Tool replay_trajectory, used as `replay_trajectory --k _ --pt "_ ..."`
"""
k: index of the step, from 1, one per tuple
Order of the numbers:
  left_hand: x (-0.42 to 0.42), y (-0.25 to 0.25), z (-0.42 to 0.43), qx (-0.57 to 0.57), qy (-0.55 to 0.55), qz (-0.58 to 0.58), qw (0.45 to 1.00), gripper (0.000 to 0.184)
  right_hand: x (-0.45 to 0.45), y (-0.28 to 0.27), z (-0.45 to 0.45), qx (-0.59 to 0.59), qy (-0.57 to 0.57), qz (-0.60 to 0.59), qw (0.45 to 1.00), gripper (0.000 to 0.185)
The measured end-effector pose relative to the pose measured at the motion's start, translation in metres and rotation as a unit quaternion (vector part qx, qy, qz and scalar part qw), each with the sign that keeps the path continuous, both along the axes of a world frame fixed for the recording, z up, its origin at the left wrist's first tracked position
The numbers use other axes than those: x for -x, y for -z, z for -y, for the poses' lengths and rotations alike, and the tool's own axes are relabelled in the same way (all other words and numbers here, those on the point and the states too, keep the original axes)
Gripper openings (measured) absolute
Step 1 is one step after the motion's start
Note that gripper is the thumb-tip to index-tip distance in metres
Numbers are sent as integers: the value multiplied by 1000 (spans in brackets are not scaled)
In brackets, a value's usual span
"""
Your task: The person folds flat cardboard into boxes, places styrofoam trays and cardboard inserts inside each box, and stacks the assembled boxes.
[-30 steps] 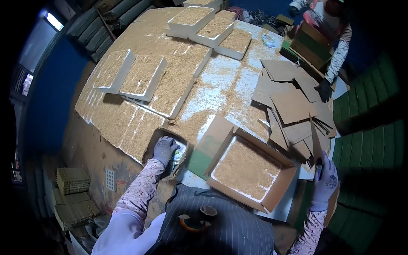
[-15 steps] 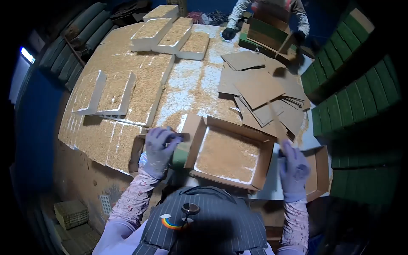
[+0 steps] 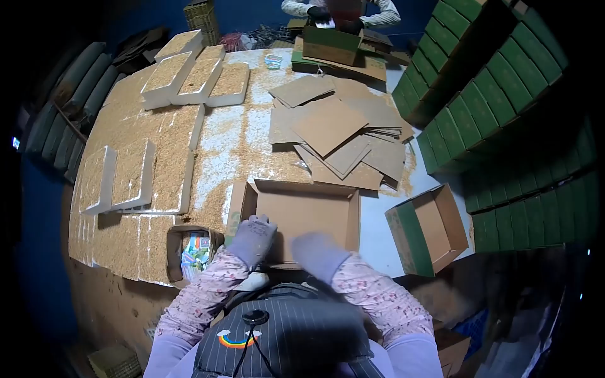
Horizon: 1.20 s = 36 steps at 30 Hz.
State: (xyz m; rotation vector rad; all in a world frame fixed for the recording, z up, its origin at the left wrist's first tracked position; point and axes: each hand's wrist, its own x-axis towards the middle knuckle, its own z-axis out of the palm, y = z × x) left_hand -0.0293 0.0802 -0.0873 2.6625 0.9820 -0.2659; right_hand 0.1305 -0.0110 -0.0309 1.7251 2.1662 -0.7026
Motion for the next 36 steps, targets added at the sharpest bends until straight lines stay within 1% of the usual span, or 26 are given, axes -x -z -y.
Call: replay_trajectory --k 3,5,7,8,9,11,12,13,14,16,17,18,19,21,22,25,27,28,29,30,31,32,33,34,35,36 --pt "-22 28 3 -9 10 -62 998 18 -53 61 4 79 62 42 994 21" --pt "-25 20 -1 -33 31 -72 996 18 -67 54 9 30 74 -6 997 24" --pt "2 -18 -15 52 74 46 995 18 -84 33 20 -18 76 -49 996 27" --pt "16 -44 -20 95 -33 167 981 22 -95 12 33 -150 231 -161 948 33" --pt "31 -59 -27 138 -137 282 940 27 -108 0 45 -276 374 -263 846 40" --pt "66 6 -62 341 -256 481 766 39 -149 40 57 -101 601 -495 619 52" --pt "75 34 -64 475 -300 430 707 51 -163 83 71 36 596 -672 437 56" --pt "81 75 -65 454 -225 352 787 61 -153 99 77 -32 447 -598 665 58" --pt "86 116 -66 419 -140 281 852 73 -143 115 83 -159 298 -473 814 61" --pt "60 109 -48 387 -218 213 870 87 -114 132 63 -158 347 -419 824 58" --pt "32 74 -23 364 -269 210 866 93 -86 117 42 -47 527 -521 669 57" --pt "18 69 -9 262 -336 166 889 97 -80 121 34 -76 534 -532 653 58" --pt "15 62 -6 252 -347 202 880 91 -80 126 36 -80 538 -534 647 58" --pt "28 61 -16 297 -343 237 859 85 -93 137 35 -146 459 -338 808 67" --pt "38 88 -17 237 -334 286 866 81 -88 148 36 -149 463 -337 806 67" --pt "43 91 -26 297 -314 255 865 74 -61 151 62 -216 542 -520 624 76" --pt "16 55 -27 269 -209 255 905 63 -57 73 83 -236 561 -520 600 82" --pt "-9 29 -24 325 -169 296 882 59 -66 88 109 -260 581 -542 548 76" --pt "-38 10 -20 382 -136 331 852 55 -70 91 142 -310 598 -580 459 67" --pt "-64 11 -22 339 -75 318 882 51 -76 63 181 -270 625 -646 346 60" --pt "-101 -7 -14 485 -99 380 781 53 -83 64 230 -333 646 -518 451 52" --pt "-140 14 -18 521 -99 391 752 52 -89 65 279 -380 667 -359 531 44" --pt "-179 17 -21 491 -53 362 790 54 -100 67 332 -361 649 -165 649 36" --pt "-215 16 -19 510 -27 342 789 57 -98 72 365 -410 724 -375 409 45" --pt "-252 33 -22 536 -5 317 783 58 -95 77 397 -496 696 -510 97 55" --pt "-288 40 -20 530 15 289 797 59 -97 65 412 -561 699 -437 76 57"
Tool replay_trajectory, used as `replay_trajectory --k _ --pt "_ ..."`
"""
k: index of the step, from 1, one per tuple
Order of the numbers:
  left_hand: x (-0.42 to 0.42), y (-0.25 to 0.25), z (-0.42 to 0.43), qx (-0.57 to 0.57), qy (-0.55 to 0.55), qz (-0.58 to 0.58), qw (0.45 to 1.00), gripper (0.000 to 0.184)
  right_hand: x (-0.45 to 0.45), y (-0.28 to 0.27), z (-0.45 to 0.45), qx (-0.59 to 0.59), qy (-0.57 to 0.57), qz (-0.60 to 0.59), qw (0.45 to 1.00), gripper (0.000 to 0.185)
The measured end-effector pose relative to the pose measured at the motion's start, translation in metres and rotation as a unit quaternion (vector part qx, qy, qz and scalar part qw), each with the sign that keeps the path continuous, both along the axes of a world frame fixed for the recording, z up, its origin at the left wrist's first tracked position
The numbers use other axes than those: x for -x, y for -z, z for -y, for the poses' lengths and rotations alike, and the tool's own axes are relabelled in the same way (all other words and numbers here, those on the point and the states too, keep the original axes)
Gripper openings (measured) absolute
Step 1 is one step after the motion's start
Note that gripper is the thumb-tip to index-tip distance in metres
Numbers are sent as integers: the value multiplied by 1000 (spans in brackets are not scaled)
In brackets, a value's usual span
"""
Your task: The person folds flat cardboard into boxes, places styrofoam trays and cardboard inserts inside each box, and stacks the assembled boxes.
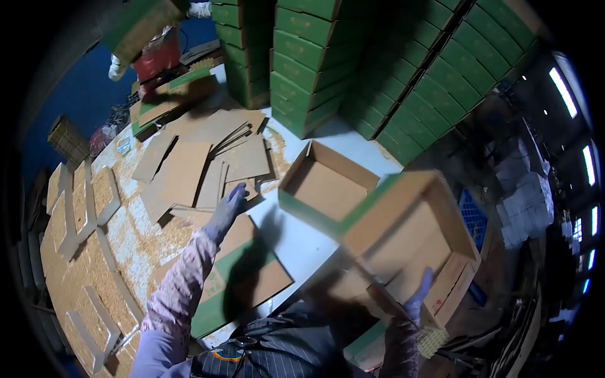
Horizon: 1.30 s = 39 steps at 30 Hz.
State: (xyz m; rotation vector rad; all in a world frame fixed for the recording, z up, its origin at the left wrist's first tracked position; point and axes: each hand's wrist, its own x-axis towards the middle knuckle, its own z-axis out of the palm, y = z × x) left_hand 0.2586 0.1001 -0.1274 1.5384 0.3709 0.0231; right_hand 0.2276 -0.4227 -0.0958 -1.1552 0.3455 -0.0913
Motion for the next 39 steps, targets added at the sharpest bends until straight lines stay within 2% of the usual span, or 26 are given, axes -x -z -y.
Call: replay_trajectory --k 2,4,5,6,7,9,11,12,15,16,17,18,20,21,23,25,27,29,30,31,32,33,35,36,37,39 --pt "-77 53 -4 -89 71 -22 993 64 -8 -9 27 58 110 53 991 60" --pt "-123 58 13 -84 126 -98 984 83 -28 -12 38 80 137 66 985 60" --pt "-136 41 31 -14 131 -177 975 94 -38 -25 31 35 78 39 996 59" --pt "-165 112 26 -158 158 -179 958 113 -52 -31 29 -10 15 11 1000 57" --pt "-171 121 34 -126 234 -200 943 116 -73 34 78 -61 -31 -1 998 55" --pt "-172 123 50 -194 290 -187 918 135 -110 58 52 32 -139 9 990 46" --pt "-145 114 67 -148 258 -182 937 124 -154 102 27 194 -205 27 959 44" --pt "-133 131 73 -105 233 -175 951 113 -169 79 -32 61 -237 6 970 48" --pt "-98 181 92 53 107 -136 983 76 -216 66 -106 -12 -255 -20 967 47" --pt "-88 192 95 92 78 -121 985 66 -244 80 -100 17 -294 -62 954 46" --pt "-77 180 100 -1 89 -60 994 62 -261 88 -106 46 -331 -102 937 46" --pt "-70 128 107 1 44 -110 993 56 -272 90 -100 74 -352 -110 927 46" --pt "-39 128 115 -198 -31 79 976 42 -267 97 -72 143 -375 -69 913 46" --pt "-13 71 113 -123 -81 -1 989 43 -251 106 -59 165 -399 -42 901 46" --pt "67 48 78 -316 -37 6 948 56 -199 137 -37 173 -519 -5 837 46" --pt "163 68 46 -429 -115 -47 894 62 -172 163 -37 164 -689 -118 696 39" --pt "247 79 32 -516 -194 -253 795 68 -93 170 -140 145 -592 -238 756 40" --pt "307 96 45 -519 -130 -279 797 77 -53 132 -244 306 -589 -116 739 35" --pt "317 92 62 -540 -80 -296 784 84 -53 169 -263 490 -566 161 643 34" --pt "322 94 79 -535 -77 -300 786 87 -53 204 -285 610 -473 423 474 34" --pt "321 93 93 -523 -93 -300 792 86 -41 169 -300 651 -504 395 407 36" --pt "321 92 99 -512 -107 -300 797 85 -31 152 -309 648 -504 401 407 36" --pt "324 91 103 -503 -127 -287 806 82 -23 129 -317 576 -410 283 648 30" --pt "326 91 103 -493 -140 -270 815 79 -29 116 -317 334 -514 64 787 26" --pt "329 84 99 -489 -149 -268 816 79 -17 61 -325 217 -516 -9 829 29" --pt "333 38 69 -492 -252 -184 813 73 -25 24 -333 84 -540 -77 834 32"
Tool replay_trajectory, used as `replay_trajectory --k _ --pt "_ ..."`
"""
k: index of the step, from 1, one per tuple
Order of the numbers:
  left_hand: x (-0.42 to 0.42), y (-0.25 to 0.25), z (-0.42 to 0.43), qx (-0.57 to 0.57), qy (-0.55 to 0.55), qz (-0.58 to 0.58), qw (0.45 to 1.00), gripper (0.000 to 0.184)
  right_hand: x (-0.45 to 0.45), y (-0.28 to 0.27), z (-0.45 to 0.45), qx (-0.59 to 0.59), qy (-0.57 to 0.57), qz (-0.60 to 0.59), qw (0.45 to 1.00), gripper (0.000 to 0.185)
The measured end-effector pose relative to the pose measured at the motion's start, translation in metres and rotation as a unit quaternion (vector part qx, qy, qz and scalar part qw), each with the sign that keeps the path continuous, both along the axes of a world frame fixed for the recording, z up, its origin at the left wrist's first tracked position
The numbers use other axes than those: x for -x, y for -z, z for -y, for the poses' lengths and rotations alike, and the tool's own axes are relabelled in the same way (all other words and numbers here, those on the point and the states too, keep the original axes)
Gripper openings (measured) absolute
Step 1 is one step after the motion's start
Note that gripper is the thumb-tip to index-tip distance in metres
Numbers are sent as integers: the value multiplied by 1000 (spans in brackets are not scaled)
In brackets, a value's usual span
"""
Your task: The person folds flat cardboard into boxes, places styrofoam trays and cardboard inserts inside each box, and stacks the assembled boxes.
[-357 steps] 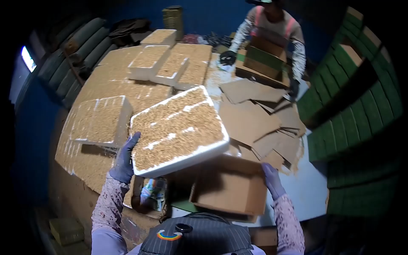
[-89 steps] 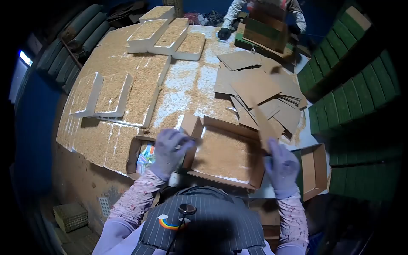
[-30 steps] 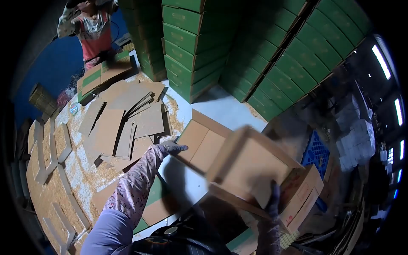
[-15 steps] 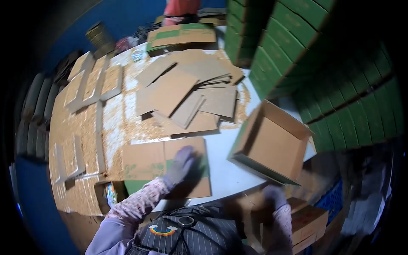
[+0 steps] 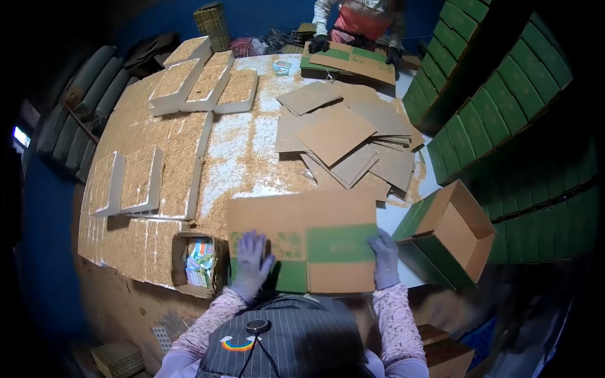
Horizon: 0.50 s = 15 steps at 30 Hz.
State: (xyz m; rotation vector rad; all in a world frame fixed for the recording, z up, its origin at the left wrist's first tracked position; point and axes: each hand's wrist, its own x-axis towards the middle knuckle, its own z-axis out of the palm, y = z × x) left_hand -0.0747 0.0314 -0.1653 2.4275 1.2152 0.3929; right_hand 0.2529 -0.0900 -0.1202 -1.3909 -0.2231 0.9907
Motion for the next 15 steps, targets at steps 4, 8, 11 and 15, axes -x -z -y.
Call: replay_trajectory --k 4,8,11,15 --pt "7 -143 -71 -234 -92 17 968 55 -39 -21 -17 -54 -86 111 989 38" --pt "13 -179 -90 -153 2 -11 988 35 -26 -48 -24 -26 9 568 822 41" --pt "9 -194 -85 228 63 -7 972 29 19 -106 -44 -40 -95 704 703 45" --pt "15 -186 -101 275 76 31 958 27 21 -79 -34 -82 -196 824 525 41"
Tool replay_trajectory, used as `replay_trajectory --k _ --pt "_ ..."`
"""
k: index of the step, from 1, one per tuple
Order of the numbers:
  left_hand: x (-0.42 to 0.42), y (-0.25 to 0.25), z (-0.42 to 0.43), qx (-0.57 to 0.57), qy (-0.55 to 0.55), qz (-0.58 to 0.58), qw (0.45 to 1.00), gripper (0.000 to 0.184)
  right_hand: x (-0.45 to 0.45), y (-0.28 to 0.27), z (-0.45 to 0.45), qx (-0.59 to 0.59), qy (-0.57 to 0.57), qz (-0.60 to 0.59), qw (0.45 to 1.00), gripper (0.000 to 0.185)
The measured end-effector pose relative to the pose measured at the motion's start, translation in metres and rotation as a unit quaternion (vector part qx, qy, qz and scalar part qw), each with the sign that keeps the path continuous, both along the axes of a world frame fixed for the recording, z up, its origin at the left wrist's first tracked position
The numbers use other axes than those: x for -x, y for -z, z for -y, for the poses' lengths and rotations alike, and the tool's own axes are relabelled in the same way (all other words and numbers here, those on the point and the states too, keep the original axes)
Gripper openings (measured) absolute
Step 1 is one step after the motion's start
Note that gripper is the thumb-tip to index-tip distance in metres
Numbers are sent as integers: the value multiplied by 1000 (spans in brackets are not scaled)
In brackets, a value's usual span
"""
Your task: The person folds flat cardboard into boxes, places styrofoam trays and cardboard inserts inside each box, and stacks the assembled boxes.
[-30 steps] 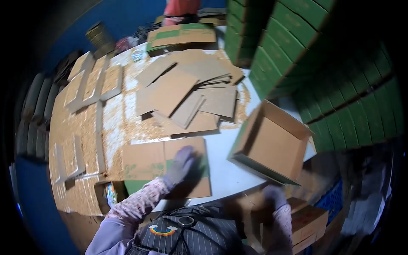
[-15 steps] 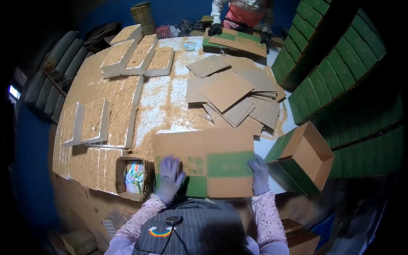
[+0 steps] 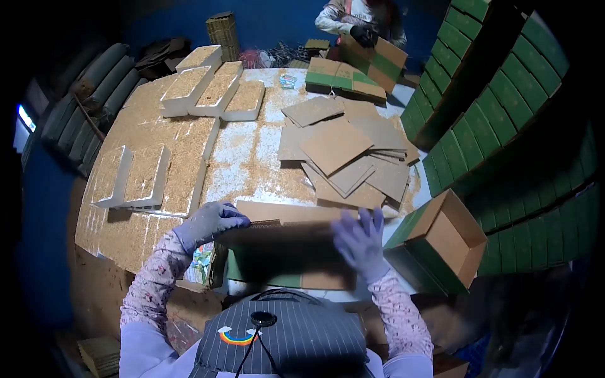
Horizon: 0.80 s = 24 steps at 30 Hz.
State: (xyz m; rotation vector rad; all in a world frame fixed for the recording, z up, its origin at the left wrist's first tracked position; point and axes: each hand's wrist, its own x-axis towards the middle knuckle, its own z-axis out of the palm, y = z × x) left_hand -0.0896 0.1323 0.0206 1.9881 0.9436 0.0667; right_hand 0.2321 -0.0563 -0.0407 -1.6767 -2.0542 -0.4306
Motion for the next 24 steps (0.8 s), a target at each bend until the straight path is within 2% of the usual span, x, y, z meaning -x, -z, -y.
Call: replay_trajectory --k 1,2,3,4,5,7,8,9,10,11,12,13,14,15,16,17,18,19,20,21,22,23,24 --pt "-4 -1 2 -7 -7 4 1000 27 -1 14 13 -55 -33 30 998 28" --pt "-8 1 7 -179 -3 -9 984 30 2 11 15 -62 -45 -18 997 21" --pt "-13 2 10 -345 0 -24 938 35 5 8 15 -68 -57 -66 994 16" --pt "-15 2 13 -399 4 -1 917 45 2 2 7 -51 -64 -160 984 9" --pt "-18 -13 21 -397 4 -2 918 45 -3 -15 -4 -34 -120 -201 972 9" --pt "-28 -57 38 -287 48 -22 956 46 5 -52 -20 53 -290 -179 939 16" --pt "-39 -57 41 -273 124 -74 951 45 24 -62 -34 98 -349 -152 919 27" --pt "-48 -52 45 -253 203 -126 937 45 43 -49 -45 191 -364 -50 910 36" --pt "-57 -9 44 -281 284 -57 915 46 55 -2 -55 283 -379 -31 881 34" --pt "-69 25 48 -310 352 -153 870 47 60 39 -60 370 -393 -5 842 32" --pt "-72 79 41 -426 382 -55 818 49 59 48 -55 373 -392 74 838 27" --pt "-72 114 33 -530 406 43 743 51 57 54 -49 373 -388 149 829 25" --pt "-72 105 31 -598 318 45 734 56 52 45 -38 403 -341 7 849 30" --pt "-72 96 30 -656 227 48 718 62 38 36 -33 297 -334 -32 894 42" --pt "-68 110 25 -676 106 -6 729 72 15 21 -26 296 -307 -34 904 49" --pt "-64 91 30 -555 -15 68 829 75 -7 7 -19 294 -279 -35 914 58" --pt "-63 100 24 -576 -39 27 816 69 -18 -4 -4 299 -281 -33 911 58" --pt "-61 109 18 -594 -63 -16 801 63 -26 -12 15 366 -240 -73 896 67" --pt "-67 106 18 -670 -68 -32 739 56 -27 -8 21 402 -218 -97 884 72" --pt "-69 94 18 -665 -67 -33 743 56 -28 -4 27 436 -193 -121 871 77" --pt "-69 80 18 -621 -62 -10 781 54 -28 13 18 418 -118 -307 847 81" --pt "-70 66 19 -575 -58 13 816 52 -25 22 9 384 -37 -479 788 84" --pt "-63 56 18 -542 -32 57 838 51 -11 11 -2 333 70 -658 671 84"
